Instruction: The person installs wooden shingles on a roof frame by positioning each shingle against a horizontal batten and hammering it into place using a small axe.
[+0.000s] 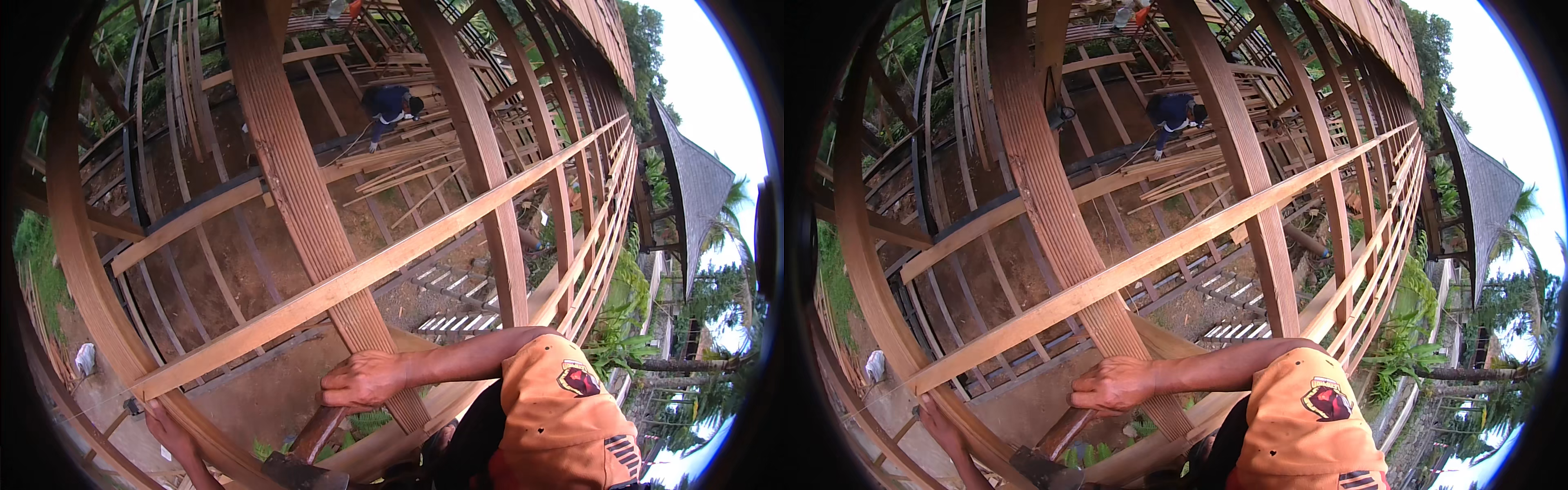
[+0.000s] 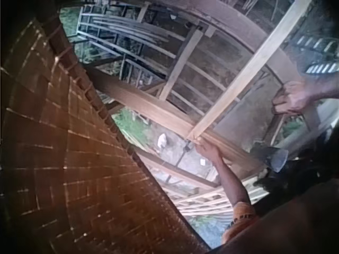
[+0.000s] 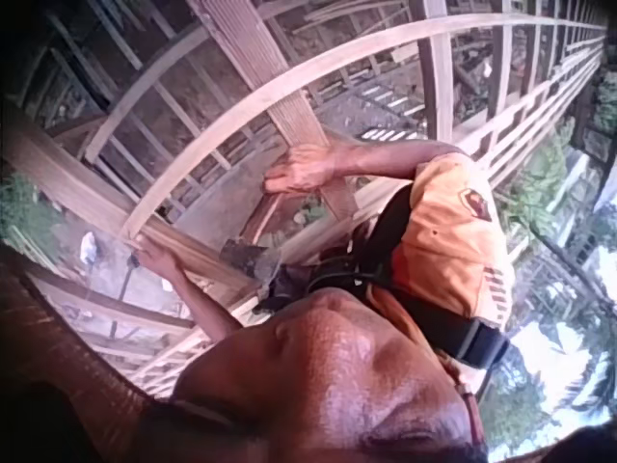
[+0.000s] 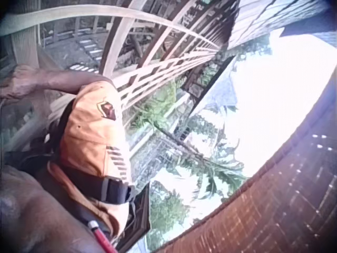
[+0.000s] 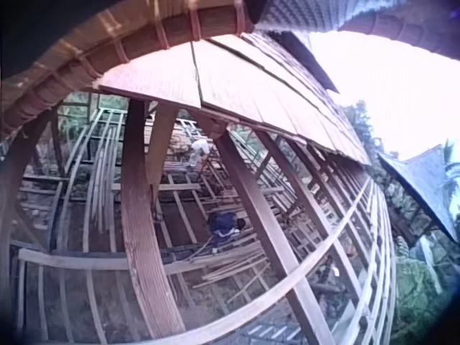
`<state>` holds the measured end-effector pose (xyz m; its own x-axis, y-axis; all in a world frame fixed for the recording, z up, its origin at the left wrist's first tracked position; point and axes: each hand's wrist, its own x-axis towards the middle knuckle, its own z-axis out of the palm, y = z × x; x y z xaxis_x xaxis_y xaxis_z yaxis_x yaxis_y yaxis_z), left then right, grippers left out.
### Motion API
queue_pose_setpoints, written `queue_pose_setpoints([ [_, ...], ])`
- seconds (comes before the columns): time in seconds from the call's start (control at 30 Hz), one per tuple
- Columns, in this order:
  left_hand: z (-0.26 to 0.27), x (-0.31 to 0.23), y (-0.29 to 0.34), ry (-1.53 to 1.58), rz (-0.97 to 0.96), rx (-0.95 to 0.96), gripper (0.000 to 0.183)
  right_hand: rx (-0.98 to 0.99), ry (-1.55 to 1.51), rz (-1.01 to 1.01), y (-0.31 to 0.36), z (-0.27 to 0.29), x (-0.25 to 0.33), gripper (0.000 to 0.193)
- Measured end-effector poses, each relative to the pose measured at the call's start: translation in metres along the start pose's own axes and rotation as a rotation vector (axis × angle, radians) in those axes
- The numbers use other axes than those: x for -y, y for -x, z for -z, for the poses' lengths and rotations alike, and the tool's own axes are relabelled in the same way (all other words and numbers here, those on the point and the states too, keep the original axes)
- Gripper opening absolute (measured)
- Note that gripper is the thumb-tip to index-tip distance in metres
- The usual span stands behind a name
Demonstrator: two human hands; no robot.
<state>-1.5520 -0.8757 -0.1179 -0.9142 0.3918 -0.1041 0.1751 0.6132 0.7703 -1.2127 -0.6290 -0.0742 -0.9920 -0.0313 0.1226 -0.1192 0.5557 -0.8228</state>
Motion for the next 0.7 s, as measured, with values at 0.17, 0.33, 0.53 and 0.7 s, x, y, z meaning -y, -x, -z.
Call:
queue_pose_setpoints([
  [0.17,0.017,0.023,-0.011,0.140,0.113,0.085,0.061,-0.027,0.026,0.107,-0.006,0.000,-0.003,0.027],
  [0.33,0.011,0.014,-0.007,0.071,0.082,0.101,0.055,-0.028,0.065,0.067,0.008,0.002,-0.001,0.027],
  [0.53,0.006,-0.014,0.008,-0.047,-0.181,-0.155,0.046,0.087,0.206,0.013,-0.013,0.003,0.004,0.023],
  [0.7,-0.007,-0.048,0.015,0.045,-0.207,-0.184,0.046,0.120,0.269,-0.027,-0.002,0.005,0.008,0.026],
])
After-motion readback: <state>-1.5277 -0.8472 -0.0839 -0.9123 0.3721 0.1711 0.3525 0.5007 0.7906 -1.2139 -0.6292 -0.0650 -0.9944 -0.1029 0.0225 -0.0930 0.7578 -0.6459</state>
